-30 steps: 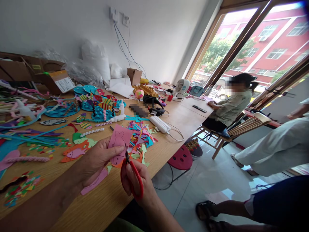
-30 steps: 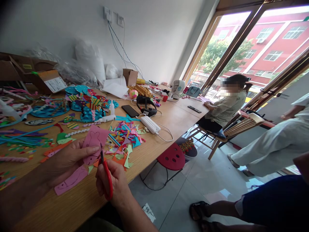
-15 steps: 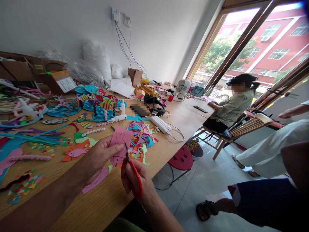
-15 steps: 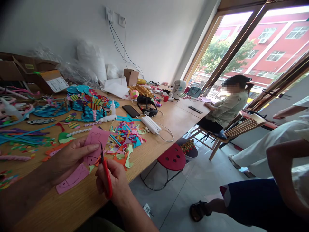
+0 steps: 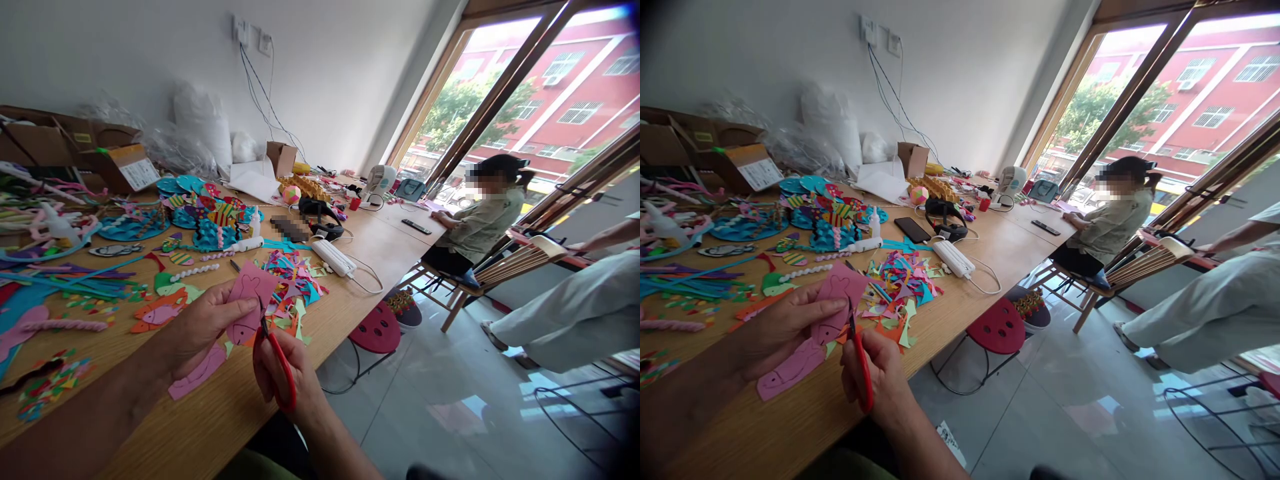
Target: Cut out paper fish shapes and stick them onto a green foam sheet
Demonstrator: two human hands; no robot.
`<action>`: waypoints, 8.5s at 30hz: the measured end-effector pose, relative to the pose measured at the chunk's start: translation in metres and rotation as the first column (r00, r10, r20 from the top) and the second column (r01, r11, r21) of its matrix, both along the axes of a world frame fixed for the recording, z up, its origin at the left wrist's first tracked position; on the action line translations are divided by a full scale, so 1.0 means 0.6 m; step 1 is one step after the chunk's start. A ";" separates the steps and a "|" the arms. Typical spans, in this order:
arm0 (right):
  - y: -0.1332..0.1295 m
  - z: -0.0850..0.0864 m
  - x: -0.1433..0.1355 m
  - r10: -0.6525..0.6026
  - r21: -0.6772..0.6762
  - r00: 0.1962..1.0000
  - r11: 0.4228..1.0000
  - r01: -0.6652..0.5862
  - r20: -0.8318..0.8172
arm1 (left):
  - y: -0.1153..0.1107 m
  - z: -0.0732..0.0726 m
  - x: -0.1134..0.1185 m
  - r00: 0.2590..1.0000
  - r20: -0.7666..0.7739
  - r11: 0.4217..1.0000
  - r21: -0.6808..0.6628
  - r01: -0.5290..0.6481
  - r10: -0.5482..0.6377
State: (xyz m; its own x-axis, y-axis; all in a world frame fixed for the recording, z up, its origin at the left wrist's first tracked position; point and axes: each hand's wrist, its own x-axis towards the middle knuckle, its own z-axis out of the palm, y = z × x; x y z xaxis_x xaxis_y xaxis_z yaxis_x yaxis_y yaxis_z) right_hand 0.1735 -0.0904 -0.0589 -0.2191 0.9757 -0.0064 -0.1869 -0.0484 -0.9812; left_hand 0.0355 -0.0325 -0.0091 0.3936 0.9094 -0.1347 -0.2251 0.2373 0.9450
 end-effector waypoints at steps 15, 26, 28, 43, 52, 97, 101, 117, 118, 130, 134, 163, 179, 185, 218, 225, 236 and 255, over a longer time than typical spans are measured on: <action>-0.001 0.003 0.001 -0.019 -0.043 1.000 0.999 0.020 0.016 | -0.003 -0.001 0.003 0.999 -0.013 0.997 0.062 -0.035 0.036; -0.003 0.006 0.001 -0.035 -0.100 0.999 0.994 0.036 0.012 | -0.001 0.002 -0.004 0.996 -0.093 0.996 0.083 0.015 -0.007; -0.003 0.006 0.000 -0.038 -0.097 0.999 0.995 0.038 0.005 | -0.002 0.004 -0.004 0.995 -0.102 0.995 0.099 0.019 -0.009; -0.002 0.002 0.006 -0.015 -0.065 0.998 0.998 0.020 0.067 | 0.003 0.006 -0.005 0.993 -0.085 0.992 0.088 0.091 -0.084; -0.004 -0.002 0.008 -0.012 -0.065 0.996 0.998 0.018 0.089 | 0.007 0.002 -0.014 0.989 -0.090 0.992 0.040 0.118 -0.114; -0.002 -0.016 0.016 -0.024 0.029 0.984 0.999 0.020 0.177 | -0.003 0.016 -0.005 0.992 -0.095 0.996 0.008 0.088 -0.087; -0.002 -0.017 0.017 -0.005 0.006 0.980 1.000 0.004 0.197 | 0.003 0.014 -0.007 0.989 -0.141 0.997 0.052 0.049 -0.042; -0.006 -0.014 -0.015 -0.016 -0.026 0.999 1.000 0.016 -0.033 | -0.002 0.010 0.010 0.996 0.062 0.996 -0.049 -0.068 0.071; -0.006 -0.012 -0.017 -0.030 -0.026 0.999 0.999 0.029 -0.036 | -0.004 0.010 0.012 0.995 0.062 0.997 -0.041 -0.070 0.072; -0.005 -0.013 -0.022 -0.041 0.019 0.992 0.999 0.044 -0.123 | -0.011 -0.005 0.016 0.996 0.015 0.995 0.050 -0.084 0.084; -0.003 -0.012 -0.022 -0.037 0.003 0.989 0.999 0.038 -0.142 | -0.013 -0.004 0.020 0.994 0.012 0.991 0.074 -0.113 0.112; -0.002 -0.013 -0.029 -0.104 0.047 0.977 0.992 0.115 -0.188 | -0.021 -0.004 0.033 0.990 0.046 0.990 0.035 -0.136 0.134; -0.004 -0.010 -0.025 -0.124 0.080 0.981 0.987 0.137 -0.148 | -0.023 0.000 0.035 0.987 0.100 0.992 -0.024 -0.124 0.126; -0.002 -0.014 -0.025 -0.124 0.068 0.979 0.988 0.137 -0.163 | -0.022 -0.002 0.035 0.986 0.092 0.990 -0.023 -0.140 0.142; 0.003 -0.036 -0.030 -0.149 -0.001 0.973 0.989 0.151 -0.175 | -0.022 -0.003 0.034 0.991 0.050 0.991 0.025 -0.128 0.126; 0.001 -0.035 -0.027 -0.142 0.028 0.974 0.988 0.149 -0.176 | -0.019 -0.007 0.033 0.993 0.060 0.995 0.012 -0.103 0.102; 0.002 -0.045 -0.020 -0.121 0.009 0.983 0.992 0.124 -0.139 | -0.019 -0.006 0.030 0.993 0.042 0.994 0.015 -0.107 0.106; -0.001 -0.040 -0.013 -0.100 0.026 0.982 0.994 0.106 -0.161 | -0.017 0.001 0.021 0.999 -0.027 1.000 0.010 0.020 -0.020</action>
